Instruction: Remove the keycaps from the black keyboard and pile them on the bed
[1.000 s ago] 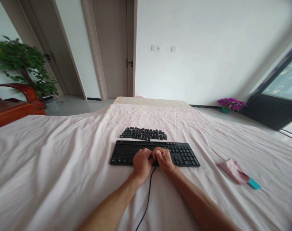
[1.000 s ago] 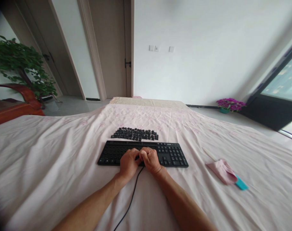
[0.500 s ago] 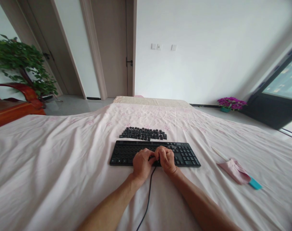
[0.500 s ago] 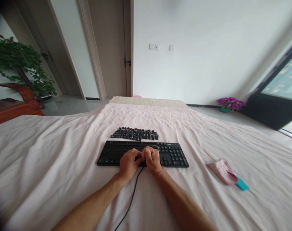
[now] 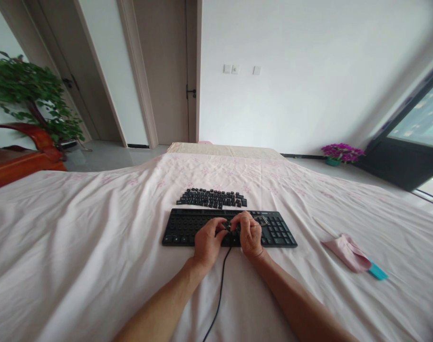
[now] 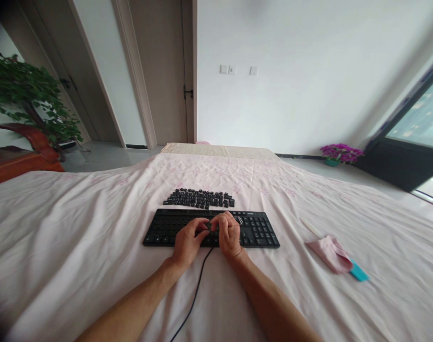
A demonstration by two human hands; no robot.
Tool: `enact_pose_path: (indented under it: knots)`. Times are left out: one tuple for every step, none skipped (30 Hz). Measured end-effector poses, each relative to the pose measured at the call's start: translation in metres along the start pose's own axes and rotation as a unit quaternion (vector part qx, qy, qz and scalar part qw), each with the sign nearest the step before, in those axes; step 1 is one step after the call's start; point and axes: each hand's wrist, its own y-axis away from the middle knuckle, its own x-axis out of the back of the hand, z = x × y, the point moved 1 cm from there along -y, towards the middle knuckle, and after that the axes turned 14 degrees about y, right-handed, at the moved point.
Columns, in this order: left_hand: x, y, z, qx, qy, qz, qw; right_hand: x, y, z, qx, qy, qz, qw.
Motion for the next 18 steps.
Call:
enact_pose_path:
  knots:
    - [0.001, -0.001, -0.001, -0.001, 0.016, 0.01, 1.0, 0.0, 0.0, 0.001, 0.014, 0.005, -0.002, 1.0]
    - [0.002, -0.001, -0.003, -0.002, 0.032, 0.017, 0.999, -0.001, 0.0, 0.002, 0.028, 0.009, -0.008, 1.0]
    - [0.003, -0.002, -0.004, -0.003, 0.05, 0.023, 0.998, -0.002, 0.0, 0.003, 0.04, 0.012, -0.019, 0.999]
    - [0.004, -0.003, -0.005, -0.003, 0.068, 0.026, 0.997, -0.003, 0.0, 0.004, 0.05, 0.013, -0.031, 0.998]
    - [0.005, -0.003, -0.006, -0.003, 0.086, 0.028, 0.996, -0.005, 0.0, 0.005, 0.06, 0.013, -0.044, 0.997]
    - [0.005, -0.004, -0.007, -0.002, 0.104, 0.029, 0.994, -0.007, 0.0, 0.006, 0.069, 0.013, -0.057, 0.996]
    - [0.006, -0.004, -0.008, -0.001, 0.12, 0.031, 0.992, -0.008, 0.001, 0.006, 0.077, 0.012, -0.067, 0.995]
    - [0.007, -0.005, -0.008, 0.002, 0.135, 0.035, 0.99, -0.009, 0.001, 0.006, 0.086, 0.012, -0.074, 0.993]
    - [0.008, -0.005, -0.008, 0.004, 0.148, 0.04, 0.988, -0.01, 0.001, 0.006, 0.095, 0.013, -0.079, 0.992]
    - [0.008, -0.005, -0.009, 0.007, 0.159, 0.044, 0.986, -0.01, 0.0, 0.005, 0.104, 0.014, -0.082, 0.991]
    - [0.009, -0.005, -0.009, 0.01, 0.166, 0.049, 0.985, -0.009, 0.0, 0.005, 0.111, 0.015, -0.084, 0.99]
    - [0.009, -0.005, -0.01, 0.012, 0.171, 0.053, 0.984, -0.007, -0.001, 0.004, 0.116, 0.015, -0.082, 0.99]
    - [0.009, -0.005, -0.01, 0.014, 0.172, 0.055, 0.983, -0.006, -0.003, 0.003, 0.12, 0.018, -0.08, 0.989]
    - [0.008, -0.005, -0.011, 0.015, 0.172, 0.057, 0.983, -0.004, -0.005, 0.003, 0.123, 0.025, -0.078, 0.989]
    - [0.008, -0.005, -0.011, 0.016, 0.171, 0.059, 0.983, -0.002, -0.006, 0.002, 0.126, 0.039, -0.078, 0.988]
    - [0.008, -0.005, -0.012, 0.016, 0.169, 0.06, 0.984, 0.0, -0.008, 0.001, 0.128, 0.06, -0.082, 0.987]
    - [0.007, -0.005, -0.012, 0.015, 0.169, 0.062, 0.984, 0.001, -0.01, 0.0, 0.128, 0.087, -0.091, 0.984]
    - [0.007, -0.004, -0.012, 0.012, 0.169, 0.064, 0.984, 0.002, -0.011, -0.001, 0.129, 0.117, -0.105, 0.979]
